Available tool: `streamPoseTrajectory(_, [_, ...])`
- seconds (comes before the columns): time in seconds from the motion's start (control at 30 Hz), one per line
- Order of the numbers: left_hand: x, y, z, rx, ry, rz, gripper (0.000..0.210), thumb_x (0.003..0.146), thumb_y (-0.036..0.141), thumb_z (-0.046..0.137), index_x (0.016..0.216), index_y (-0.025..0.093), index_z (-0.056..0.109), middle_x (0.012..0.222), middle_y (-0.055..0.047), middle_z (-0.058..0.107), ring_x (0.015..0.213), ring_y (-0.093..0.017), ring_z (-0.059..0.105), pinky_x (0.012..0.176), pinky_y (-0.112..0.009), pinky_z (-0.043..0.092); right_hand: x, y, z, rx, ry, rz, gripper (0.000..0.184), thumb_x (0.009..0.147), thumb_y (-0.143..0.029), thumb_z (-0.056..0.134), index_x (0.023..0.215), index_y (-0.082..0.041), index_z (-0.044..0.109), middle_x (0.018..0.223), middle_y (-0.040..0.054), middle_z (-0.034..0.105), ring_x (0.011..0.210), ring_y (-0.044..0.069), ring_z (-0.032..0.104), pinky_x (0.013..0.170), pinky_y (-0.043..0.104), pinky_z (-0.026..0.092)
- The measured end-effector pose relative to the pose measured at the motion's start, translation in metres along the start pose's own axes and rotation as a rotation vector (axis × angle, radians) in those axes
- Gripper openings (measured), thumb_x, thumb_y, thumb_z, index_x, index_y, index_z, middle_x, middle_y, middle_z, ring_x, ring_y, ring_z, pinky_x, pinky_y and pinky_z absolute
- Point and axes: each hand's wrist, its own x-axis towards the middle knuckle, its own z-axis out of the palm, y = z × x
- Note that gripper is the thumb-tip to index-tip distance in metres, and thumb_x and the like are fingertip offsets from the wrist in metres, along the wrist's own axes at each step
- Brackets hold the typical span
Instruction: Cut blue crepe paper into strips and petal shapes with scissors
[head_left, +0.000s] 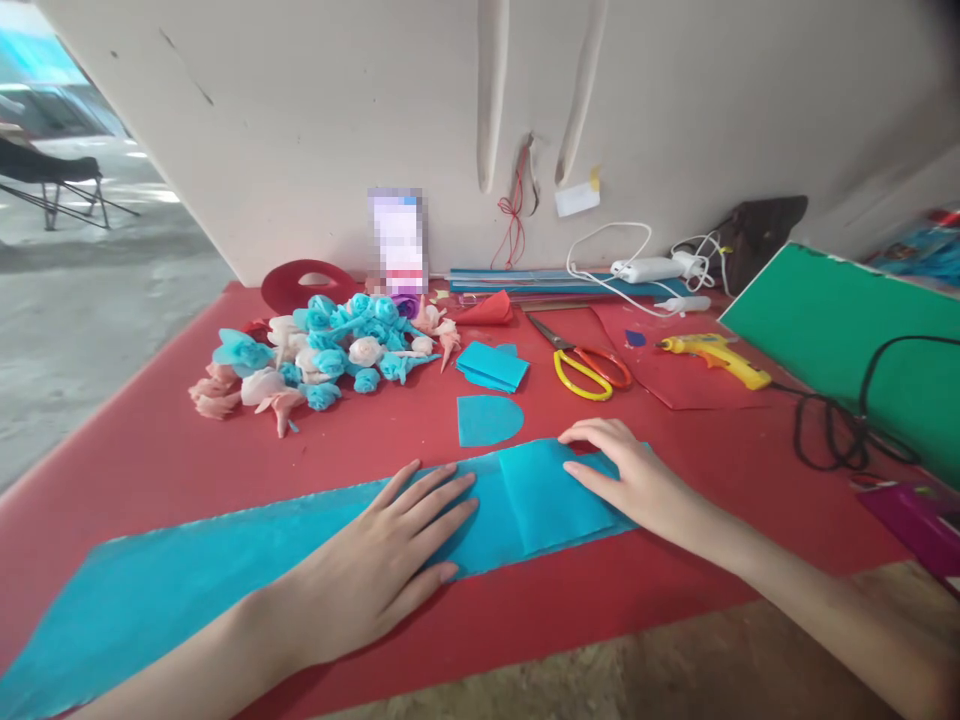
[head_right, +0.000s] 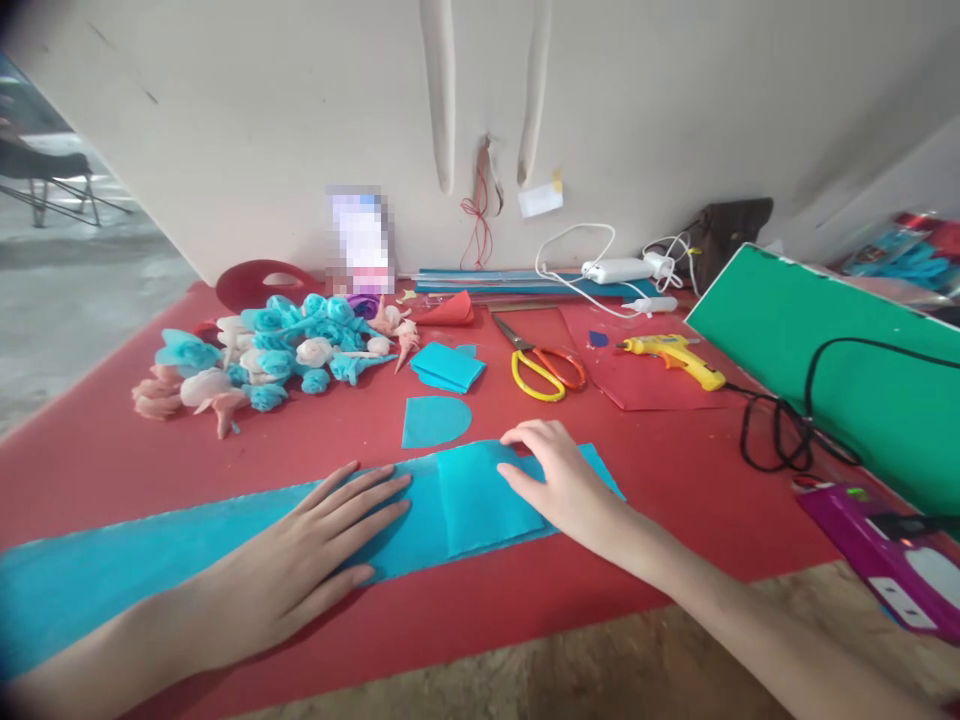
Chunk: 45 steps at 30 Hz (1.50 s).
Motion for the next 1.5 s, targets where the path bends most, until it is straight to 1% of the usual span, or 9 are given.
streamPoseTrajectory(0.27, [-0.001, -0.001, 0.005, -0.007, -0.011, -0.024, 0.046, 0.098, 0.036, 0.036, 0.142, 0.024, 0.032, 0.152, -0.002, 0.029, 0.139, -0.024, 0.027, 0.115, -0.049, 0.022, 0.003, 0.006, 0.003, 0.292, 0.06, 0.181, 0.046, 0.076, -0.044, 0.053, 0.115, -0.023, 0.043, 0.117, 0.0134, 0.058, 0.103, 0.026, 0.06, 0.088, 0.046, 0.05])
streamPoseTrajectory(0.47, [0.0, -0.001, 0.005, 0.007, -0.026, -0.026, 0.045, 0.098, 0.036, 0.034, 0.142, 0.024, 0.032, 0.152, -0.001, 0.028, 0.139, -0.025, 0.026, 0.114, -0.051, 0.024, 0.0, -0.011, -0.008, 0.641, 0.025, 0.348, 0.043, 0.076, -0.038, 0.059, 0.116, -0.028, 0.046, 0.135, 0.01, 0.046, 0.121, 0.026, 0.05, 0.097, 0.044, 0.045])
streamPoseTrajectory(0.6, [0.001, -0.001, 0.006, 0.009, -0.028, -0.03, 0.045, 0.099, 0.036, 0.033, 0.142, 0.025, 0.032, 0.152, -0.001, 0.028, 0.139, -0.024, 0.027, 0.114, -0.051, 0.024, 0.002, -0.015, -0.01, 0.833, 0.103, 0.415, 0.046, 0.071, -0.038, 0.061, 0.112, -0.024, 0.049, 0.132, 0.0124, 0.048, 0.116, 0.027, 0.053, 0.09, 0.042, 0.05])
streamPoseTrajectory(0.83, [0.0, -0.002, 0.006, 0.009, -0.025, -0.029, 0.045, 0.098, 0.035, 0.034, 0.142, 0.025, 0.033, 0.152, -0.001, 0.028, 0.139, -0.024, 0.027, 0.114, -0.051, 0.025, 0.006, -0.005, -0.008, 0.422, -0.024, 0.366, 0.052, 0.067, -0.042, 0.059, 0.113, -0.023, 0.046, 0.115, 0.012, 0.061, 0.115, 0.029, 0.052, 0.103, 0.051, 0.034])
streamPoseTrajectory(0.97, [0.001, -0.002, 0.006, 0.001, -0.02, -0.027, 0.044, 0.098, 0.034, 0.035, 0.141, 0.024, 0.035, 0.151, -0.002, 0.03, 0.139, -0.025, 0.028, 0.113, -0.051, 0.025, 0.002, -0.011, -0.005, 0.518, -0.054, 0.341, 0.049, 0.07, -0.04, 0.058, 0.115, -0.025, 0.045, 0.119, 0.0101, 0.061, 0.117, 0.027, 0.052, 0.104, 0.049, 0.034])
streamPoseTrajectory(1.1, [0.001, -0.002, 0.006, -0.009, -0.01, -0.029, 0.044, 0.098, 0.034, 0.036, 0.141, 0.024, 0.035, 0.151, -0.002, 0.031, 0.139, -0.024, 0.028, 0.114, -0.05, 0.024, -0.001, -0.012, -0.004, 0.674, 0.031, 0.339, 0.044, 0.076, -0.037, 0.056, 0.116, -0.025, 0.046, 0.127, 0.0127, 0.055, 0.117, 0.027, 0.054, 0.092, 0.045, 0.048])
streamPoseTrajectory(1.3, [0.001, -0.001, 0.004, -0.031, 0.014, -0.033, 0.043, 0.097, 0.033, 0.037, 0.14, 0.025, 0.037, 0.149, -0.002, 0.035, 0.138, -0.024, 0.03, 0.115, -0.049, 0.024, -0.002, 0.004, 0.003, 0.193, 0.101, 0.175, 0.045, 0.072, -0.033, 0.057, 0.115, -0.024, 0.045, 0.117, 0.0122, 0.06, 0.118, 0.03, 0.051, 0.102, 0.053, 0.037])
streamPoseTrajectory(1.4, [0.002, -0.001, 0.004, -0.026, 0.009, -0.029, 0.043, 0.097, 0.033, 0.037, 0.139, 0.024, 0.037, 0.149, -0.003, 0.035, 0.138, -0.024, 0.03, 0.114, -0.05, 0.024, -0.005, 0.006, 0.01, -0.017, 0.063, 0.012, 0.045, 0.074, -0.029, 0.054, 0.117, -0.024, 0.044, 0.112, 0.0105, 0.061, 0.111, 0.028, 0.055, 0.096, 0.049, 0.044])
streamPoseTrajectory(1.5, [0.002, -0.001, 0.005, -0.018, -0.006, -0.032, 0.043, 0.098, 0.034, 0.036, 0.14, 0.024, 0.036, 0.15, -0.003, 0.033, 0.139, -0.024, 0.028, 0.113, -0.051, 0.025, -0.008, 0.004, 0.016, -0.037, 0.06, -0.051, 0.043, 0.077, -0.024, 0.052, 0.12, -0.024, 0.042, 0.11, 0.0092, 0.062, 0.107, 0.025, 0.057, 0.092, 0.046, 0.048])
